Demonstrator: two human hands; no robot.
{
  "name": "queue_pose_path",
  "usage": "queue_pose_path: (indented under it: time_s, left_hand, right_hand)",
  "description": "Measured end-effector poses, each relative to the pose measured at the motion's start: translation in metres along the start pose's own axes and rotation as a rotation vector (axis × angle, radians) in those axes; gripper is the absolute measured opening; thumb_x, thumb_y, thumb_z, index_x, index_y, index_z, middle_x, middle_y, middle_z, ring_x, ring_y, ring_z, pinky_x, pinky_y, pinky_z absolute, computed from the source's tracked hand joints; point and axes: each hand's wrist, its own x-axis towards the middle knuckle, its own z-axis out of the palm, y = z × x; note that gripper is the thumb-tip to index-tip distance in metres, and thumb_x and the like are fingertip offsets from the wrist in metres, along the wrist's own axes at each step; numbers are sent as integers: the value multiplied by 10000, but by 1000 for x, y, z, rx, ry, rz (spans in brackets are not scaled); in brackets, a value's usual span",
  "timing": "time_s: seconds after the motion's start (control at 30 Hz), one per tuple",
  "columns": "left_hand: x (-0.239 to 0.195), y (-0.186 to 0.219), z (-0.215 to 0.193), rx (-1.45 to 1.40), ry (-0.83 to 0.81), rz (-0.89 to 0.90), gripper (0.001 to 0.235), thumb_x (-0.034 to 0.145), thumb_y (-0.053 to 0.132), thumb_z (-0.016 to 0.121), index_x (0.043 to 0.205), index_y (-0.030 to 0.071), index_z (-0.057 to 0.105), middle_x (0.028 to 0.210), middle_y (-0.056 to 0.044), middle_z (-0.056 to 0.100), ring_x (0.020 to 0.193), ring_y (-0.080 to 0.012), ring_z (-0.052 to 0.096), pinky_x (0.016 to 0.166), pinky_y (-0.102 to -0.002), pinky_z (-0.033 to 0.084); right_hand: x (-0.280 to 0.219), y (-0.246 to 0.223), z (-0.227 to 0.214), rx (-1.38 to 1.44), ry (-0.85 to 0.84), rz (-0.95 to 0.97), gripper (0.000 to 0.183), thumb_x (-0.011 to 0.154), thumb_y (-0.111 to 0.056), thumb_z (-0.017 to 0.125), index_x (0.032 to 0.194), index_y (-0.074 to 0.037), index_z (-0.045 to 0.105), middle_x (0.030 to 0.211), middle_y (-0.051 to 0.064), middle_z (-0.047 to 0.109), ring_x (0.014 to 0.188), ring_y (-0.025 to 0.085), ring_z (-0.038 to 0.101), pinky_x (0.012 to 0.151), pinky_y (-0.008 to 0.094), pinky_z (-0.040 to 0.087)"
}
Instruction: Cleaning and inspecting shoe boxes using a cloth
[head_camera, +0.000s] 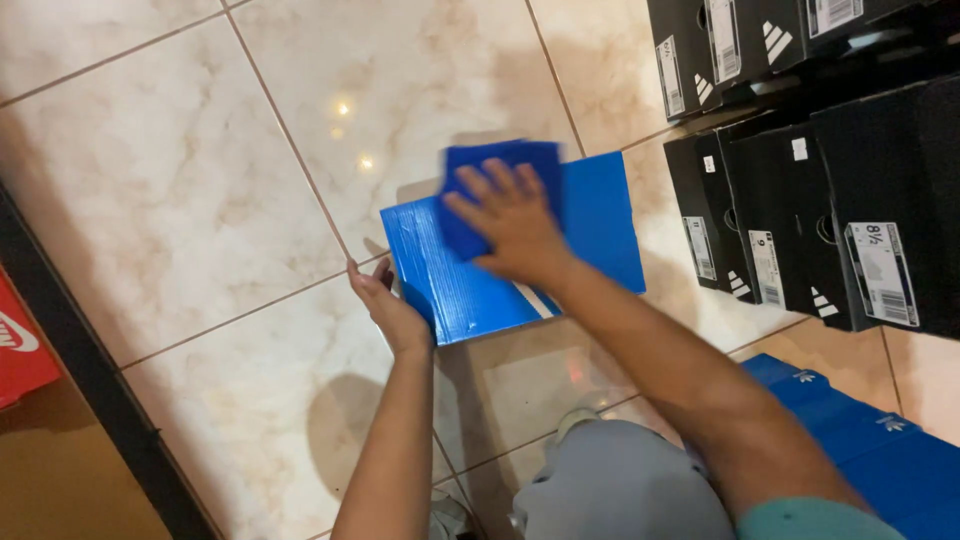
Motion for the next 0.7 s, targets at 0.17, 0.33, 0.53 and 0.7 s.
queue_pose_path:
  time_s: [0.17, 0.33, 0.53, 0.7]
  left_hand:
    - [8, -14, -10, -363, 133, -124, 701, 1062, 654, 172, 1624, 239, 121, 1501, -168, 527, 1459, -463, 379, 1103, -791, 170]
    - [-9, 8, -4, -274, 132, -52, 640, 1081, 608, 189, 1604, 242, 227, 1428, -91, 602, 1424, -383, 449, 1114, -743, 183]
    - [-9, 4, 2, -227, 139, 37, 627, 1099, 593, 222, 1593, 209, 265, 1351, -74, 646, 1324, -336, 521, 1070, -703, 254]
    - [-10, 2, -4, -236, 114, 93, 584, 1122, 584, 218, 1595, 242, 214, 1369, -99, 641, 1291, -334, 552, 1019, -635, 311]
  right_hand:
    - [-29, -56, 26, 267, 44, -487, 903, 880, -851, 46, 1601, -378, 316, 1704, -2, 273, 1579, 320, 205, 1242, 571, 83]
    - [-65, 35, 9, 238, 16, -447, 892, 810, -893, 337, 1537, -388, 444, 1656, -13, 378, 1522, 324, 312, 1199, 564, 195]
    - [2, 8, 19, 9, 139, -122, 905, 792, -761, 595, 1585, -373, 396, 1690, 19, 283, 1544, 372, 202, 1169, 634, 157]
    - [-34, -52, 20, 102, 104, -406, 880, 879, -849, 56, 1610, -410, 274, 1714, 1, 225, 1579, 331, 193, 1236, 598, 95]
